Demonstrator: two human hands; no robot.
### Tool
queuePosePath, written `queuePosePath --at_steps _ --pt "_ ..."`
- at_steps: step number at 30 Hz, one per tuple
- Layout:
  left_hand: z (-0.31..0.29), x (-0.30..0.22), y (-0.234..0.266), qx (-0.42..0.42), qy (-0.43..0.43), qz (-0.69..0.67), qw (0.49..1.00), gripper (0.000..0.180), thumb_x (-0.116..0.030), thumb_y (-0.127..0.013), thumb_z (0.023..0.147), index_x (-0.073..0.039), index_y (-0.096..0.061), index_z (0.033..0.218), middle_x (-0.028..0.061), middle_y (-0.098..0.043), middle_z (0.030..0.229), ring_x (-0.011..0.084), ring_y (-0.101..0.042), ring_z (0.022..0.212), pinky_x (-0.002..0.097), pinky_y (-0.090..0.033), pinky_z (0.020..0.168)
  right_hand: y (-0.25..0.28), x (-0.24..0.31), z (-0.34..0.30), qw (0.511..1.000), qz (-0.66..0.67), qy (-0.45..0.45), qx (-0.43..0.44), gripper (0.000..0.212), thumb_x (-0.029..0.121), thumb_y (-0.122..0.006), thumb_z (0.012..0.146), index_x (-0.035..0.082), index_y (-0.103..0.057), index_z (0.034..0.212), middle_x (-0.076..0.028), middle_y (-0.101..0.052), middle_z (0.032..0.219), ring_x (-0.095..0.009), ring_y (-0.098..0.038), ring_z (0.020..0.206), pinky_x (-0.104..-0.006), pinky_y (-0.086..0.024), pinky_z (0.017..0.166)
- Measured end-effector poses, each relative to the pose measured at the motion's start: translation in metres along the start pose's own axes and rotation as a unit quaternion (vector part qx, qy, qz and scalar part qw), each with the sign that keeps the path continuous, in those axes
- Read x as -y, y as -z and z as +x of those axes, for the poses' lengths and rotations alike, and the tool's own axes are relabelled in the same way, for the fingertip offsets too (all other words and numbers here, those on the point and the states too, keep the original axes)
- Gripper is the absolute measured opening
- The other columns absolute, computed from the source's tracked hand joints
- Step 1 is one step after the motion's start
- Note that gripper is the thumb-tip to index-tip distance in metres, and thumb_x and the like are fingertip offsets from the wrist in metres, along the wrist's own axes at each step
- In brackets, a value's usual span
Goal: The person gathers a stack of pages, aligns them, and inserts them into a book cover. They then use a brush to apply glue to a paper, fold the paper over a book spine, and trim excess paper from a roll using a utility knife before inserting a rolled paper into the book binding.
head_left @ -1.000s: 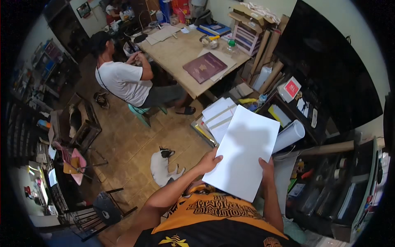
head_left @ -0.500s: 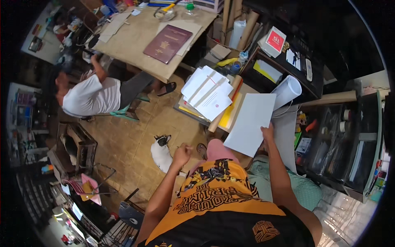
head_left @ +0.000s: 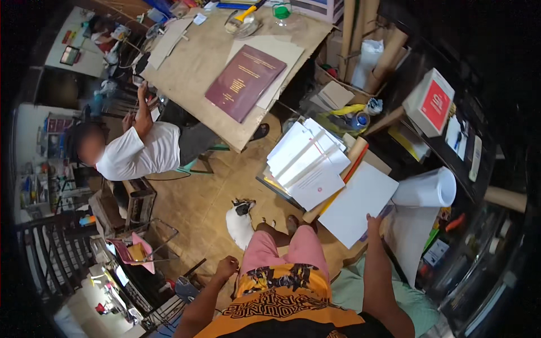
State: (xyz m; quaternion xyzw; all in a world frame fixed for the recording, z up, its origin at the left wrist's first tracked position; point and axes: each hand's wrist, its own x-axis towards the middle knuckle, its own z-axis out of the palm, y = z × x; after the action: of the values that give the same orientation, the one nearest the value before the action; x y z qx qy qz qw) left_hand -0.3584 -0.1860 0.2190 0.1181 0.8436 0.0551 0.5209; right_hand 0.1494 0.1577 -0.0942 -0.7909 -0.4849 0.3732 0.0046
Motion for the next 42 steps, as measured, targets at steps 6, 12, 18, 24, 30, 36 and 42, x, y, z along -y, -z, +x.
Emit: queuePosePath --at_steps 6,12,18,24,30,36,42 --pt "0.007 -0.07 0.011 -0.013 -0.105 0.214 0.971 0.034 -0.025 -0.061 0.083 0.001 -0.057 0.104 0.015 -0.067 0.078 0.031 -0.066 0.076 0.0393 -0.052 0.07 0.001 0.019 -0.01 0.988 0.038 -0.131 0.07 0.07 0.03 -0.068 0.077 -0.008 -0.041 0.128 -0.026 -0.043 0.132 -0.038 -0.041 0.122 -0.0443 -0.037 0.099" --pt "0.041 -0.152 0.031 -0.089 -0.269 0.183 0.941 0.027 -0.02 -0.06 0.08 -0.001 -0.057 0.098 0.0224 -0.063 0.078 0.0381 -0.063 0.077 0.0454 -0.049 0.07 -0.004 0.009 -0.001 0.978 0.137 -0.153 -0.024 0.058 0.023 -0.061 0.072 0.002 -0.048 0.125 -0.023 -0.052 0.123 -0.038 -0.05 0.111 -0.044 -0.041 0.094" --pt "0.076 -0.238 0.077 -0.143 -0.351 0.187 0.906 0.029 -0.019 -0.062 0.08 -0.001 -0.056 0.102 0.0223 -0.062 0.087 0.0382 -0.061 0.081 0.0444 -0.049 0.071 0.02 0.093 -0.076 0.991 -0.006 -0.079 -0.107 0.059 0.019 -0.057 0.073 -0.003 -0.044 0.127 -0.027 -0.052 0.121 -0.039 -0.05 0.112 -0.0437 -0.039 0.096" --pt "0.143 -0.353 0.184 -0.343 -0.436 0.182 0.812 0.041 -0.021 -0.064 0.08 0.002 -0.049 0.111 0.027 -0.053 0.106 0.0432 -0.051 0.098 0.0467 -0.044 0.082 0.01 0.233 -0.155 0.983 0.168 -0.018 -0.077 0.049 0.007 -0.059 0.076 -0.003 -0.046 0.122 -0.024 -0.056 0.113 -0.034 -0.057 0.1 -0.0386 -0.046 0.086" --pt "0.242 -0.462 0.278 -0.416 -0.402 0.169 0.798 0.057 -0.029 -0.063 0.079 0.002 -0.043 0.122 0.0247 -0.05 0.12 0.0412 -0.048 0.111 0.0487 -0.041 0.091 -0.064 0.331 -0.176 0.969 0.234 0.067 -0.036 0.053 0.004 -0.061 0.076 0.001 -0.044 0.126 -0.017 -0.058 0.107 -0.022 -0.059 0.092 -0.0313 -0.047 0.08" --pt "0.265 -0.458 0.292 -0.262 -0.28 0.252 0.888 0.07 -0.036 -0.067 0.076 0.0 -0.036 0.128 0.022 -0.046 0.124 0.0374 -0.044 0.117 0.0548 -0.04 0.092 -0.062 0.478 -0.213 0.957 0.276 0.086 0.031 0.052 0.006 -0.06 0.079 0.002 -0.042 0.128 -0.018 -0.056 0.111 -0.023 -0.058 0.094 -0.0308 -0.048 0.079" --pt "0.223 -0.411 0.247 -0.199 -0.333 0.243 0.889 0.061 -0.03 -0.067 0.075 -0.002 -0.037 0.121 0.0198 -0.049 0.115 0.0371 -0.048 0.11 0.0537 -0.041 0.087 -0.075 0.54 -0.169 0.949 0.278 0.118 0.086 0.063 0.014 -0.061 0.079 0.005 -0.033 0.135 -0.013 -0.056 0.112 -0.023 -0.056 0.098 -0.0376 -0.049 0.076"
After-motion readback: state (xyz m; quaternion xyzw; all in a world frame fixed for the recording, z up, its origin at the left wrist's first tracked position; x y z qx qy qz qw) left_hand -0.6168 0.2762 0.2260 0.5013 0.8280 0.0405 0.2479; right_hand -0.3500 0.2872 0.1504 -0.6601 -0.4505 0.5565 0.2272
